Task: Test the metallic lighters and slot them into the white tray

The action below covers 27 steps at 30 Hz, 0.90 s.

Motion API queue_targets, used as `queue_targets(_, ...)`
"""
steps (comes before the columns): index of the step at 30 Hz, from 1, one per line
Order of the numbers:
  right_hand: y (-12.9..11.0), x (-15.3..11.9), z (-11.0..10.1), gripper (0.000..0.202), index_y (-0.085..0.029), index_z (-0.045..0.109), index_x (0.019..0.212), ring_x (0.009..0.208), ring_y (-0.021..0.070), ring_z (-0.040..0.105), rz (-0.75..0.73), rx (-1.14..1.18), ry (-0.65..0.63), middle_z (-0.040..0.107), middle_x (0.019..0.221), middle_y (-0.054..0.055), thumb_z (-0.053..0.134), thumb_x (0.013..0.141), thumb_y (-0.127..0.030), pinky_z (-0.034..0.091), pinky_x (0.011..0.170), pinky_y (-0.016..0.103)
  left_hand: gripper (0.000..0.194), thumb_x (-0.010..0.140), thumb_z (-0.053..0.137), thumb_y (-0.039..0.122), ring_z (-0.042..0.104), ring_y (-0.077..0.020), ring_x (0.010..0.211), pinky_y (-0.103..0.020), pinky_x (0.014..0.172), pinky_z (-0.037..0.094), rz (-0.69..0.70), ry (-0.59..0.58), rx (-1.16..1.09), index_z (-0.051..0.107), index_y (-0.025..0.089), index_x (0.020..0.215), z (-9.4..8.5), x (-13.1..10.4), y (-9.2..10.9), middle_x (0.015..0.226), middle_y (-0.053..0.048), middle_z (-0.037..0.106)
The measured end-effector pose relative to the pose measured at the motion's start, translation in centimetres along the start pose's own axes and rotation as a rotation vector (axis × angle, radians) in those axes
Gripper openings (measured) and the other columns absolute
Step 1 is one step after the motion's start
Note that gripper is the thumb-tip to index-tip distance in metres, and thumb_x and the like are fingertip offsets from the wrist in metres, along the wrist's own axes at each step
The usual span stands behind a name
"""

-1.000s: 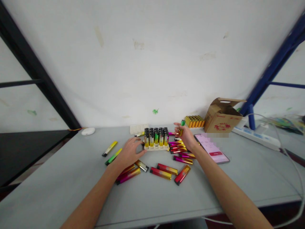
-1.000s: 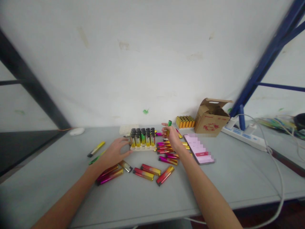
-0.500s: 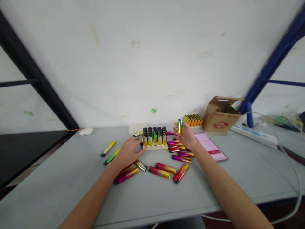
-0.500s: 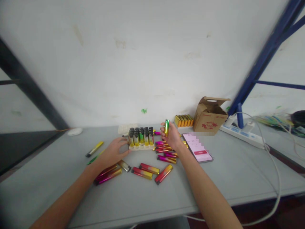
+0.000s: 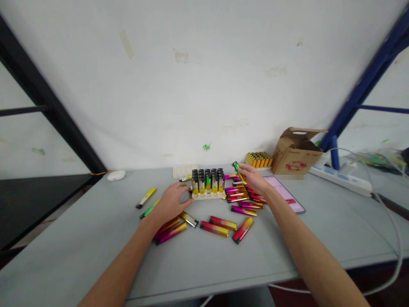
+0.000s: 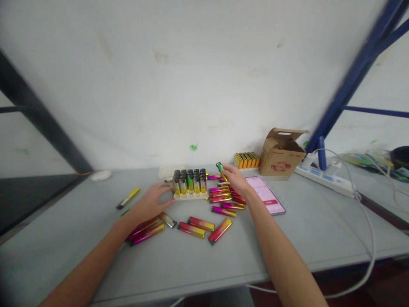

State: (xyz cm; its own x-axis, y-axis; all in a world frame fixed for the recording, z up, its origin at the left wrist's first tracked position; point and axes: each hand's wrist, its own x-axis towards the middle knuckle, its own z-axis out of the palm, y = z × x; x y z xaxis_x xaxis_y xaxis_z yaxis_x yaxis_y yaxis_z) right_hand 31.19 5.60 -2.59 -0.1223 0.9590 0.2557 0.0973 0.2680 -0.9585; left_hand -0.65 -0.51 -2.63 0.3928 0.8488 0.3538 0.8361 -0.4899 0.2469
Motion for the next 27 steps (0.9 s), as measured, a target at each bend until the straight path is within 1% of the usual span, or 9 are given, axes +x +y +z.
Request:
queue_targets(4,0.5,-0.3,0.4,0.034,-0.017,0.066,0.110,0.091,0.0236,0.065,-0.143,-0.421,0.069,0.072,0.100,0.009,0.062,0.077,-0.022,0.049,0.085,0.040,0.040,0.081,0.059,0.041,0.055,-0.0295,0.114,-0.046,0.104,0.042,0.007,-0.007,0.019,0.066,0.014,0.109,0.2,-0.1,-0.4,0.118,-0.016,0.063)
queue_targets(6,0.6,-0.6,1.0,0.034,-0.016,0.067,0.110,0.090,0.0241,0.066,-0.153,-0.549,0.055,0.072,0.099,0.011,0.063,0.077,-0.018,0.050,0.085,0.040,0.041,0.082,0.059,0.042,0.055,-0.0296,0.115,-0.046,0.104,0.041,0.011,-0.008,0.024,0.066,0.015,0.110,0.3,-0.1,-0.5,0.119,-0.016,0.063)
queue_targets(10,0.7,-1.0,2.0,0.020,-0.018,0.071,0.097,0.087,0.0230,0.068,-0.149,-0.692,-0.025,0.073,0.098,0.010,0.063,0.079,-0.017,0.051,0.083,0.038,0.041,0.081,0.059,0.043,0.055,-0.0297,0.115,-0.046,0.104,0.041,0.008,-0.020,0.016,0.066,0.015,0.110,0.4,-0.1,-0.6,0.119,-0.015,0.063)
queue_targets(15,0.9,-1.1,2.3,0.021,-0.015,0.072,0.099,0.098,0.0239,0.065,-0.201,-0.819,-0.060,0.072,0.103,0.012,0.060,0.083,-0.022,0.048,0.091,0.037,0.042,0.081,0.060,0.044,0.054,-0.0302,0.118,-0.046,0.105,0.040,-0.007,-0.039,0.010,0.066,0.015,0.111,0.2,0.0,-0.4,0.121,-0.016,0.063)
queue_targets(18,1.0,-0.9,1.8,0.022,-0.016,0.072,0.099,0.095,0.0232,0.065,-0.213,-0.805,-0.064,0.072,0.103,0.011,0.056,0.086,-0.023,0.049,0.089,0.036,0.043,0.080,0.060,0.045,0.055,-0.0303,0.117,-0.046,0.104,0.041,-0.013,-0.023,-0.004,0.066,0.016,0.112,0.0,-0.1,-0.4,0.120,-0.015,0.063)
queue_targets(20,1.1,-0.6,1.1,0.023,-0.016,0.072,0.098,0.093,0.0231,0.066,-0.216,-0.773,-0.009,0.073,0.102,0.011,0.053,0.087,-0.024,0.050,0.087,0.037,0.043,0.080,0.061,0.045,0.055,-0.0305,0.117,-0.047,0.104,0.042,-0.013,-0.015,-0.015,0.066,0.017,0.111,-0.1,-0.1,-0.4,0.120,-0.014,0.063)
queue_targets(23,1.3,0.0,-0.6,0.024,-0.015,0.072,0.095,0.094,0.0234,0.066,-0.217,-0.748,0.171,0.073,0.101,0.011,0.050,0.087,-0.022,0.049,0.088,0.038,0.040,0.079,0.063,0.042,0.055,-0.0303,0.116,-0.047,0.104,0.042,-0.008,-0.017,-0.012,0.067,0.017,0.111,-0.1,-0.1,-0.6,0.119,-0.015,0.064)
queue_targets(25,1.6,0.3,-1.8,0.026,-0.015,0.072,0.094,0.097,0.0240,0.065,-0.192,-0.744,0.282,0.073,0.101,0.011,0.048,0.086,-0.020,0.049,0.089,0.039,0.039,0.079,0.063,0.041,0.056,-0.0302,0.116,-0.047,0.103,0.042,-0.007,-0.020,-0.004,0.067,0.017,0.110,0.0,-0.1,-0.6,0.118,-0.015,0.064)
queue_targets(27,1.9,0.5,-2.6,0.027,-0.014,0.072,0.095,0.098,0.0244,0.065,-0.157,-0.751,0.329,0.073,0.102,0.012,0.046,0.086,-0.018,0.049,0.089,0.039,0.040,0.080,0.063,0.041,0.055,-0.0304,0.116,-0.047,0.103,0.042,-0.004,-0.022,0.000,0.067,0.016,0.110,0.0,-0.1,-0.6,0.119,-0.015,0.064)
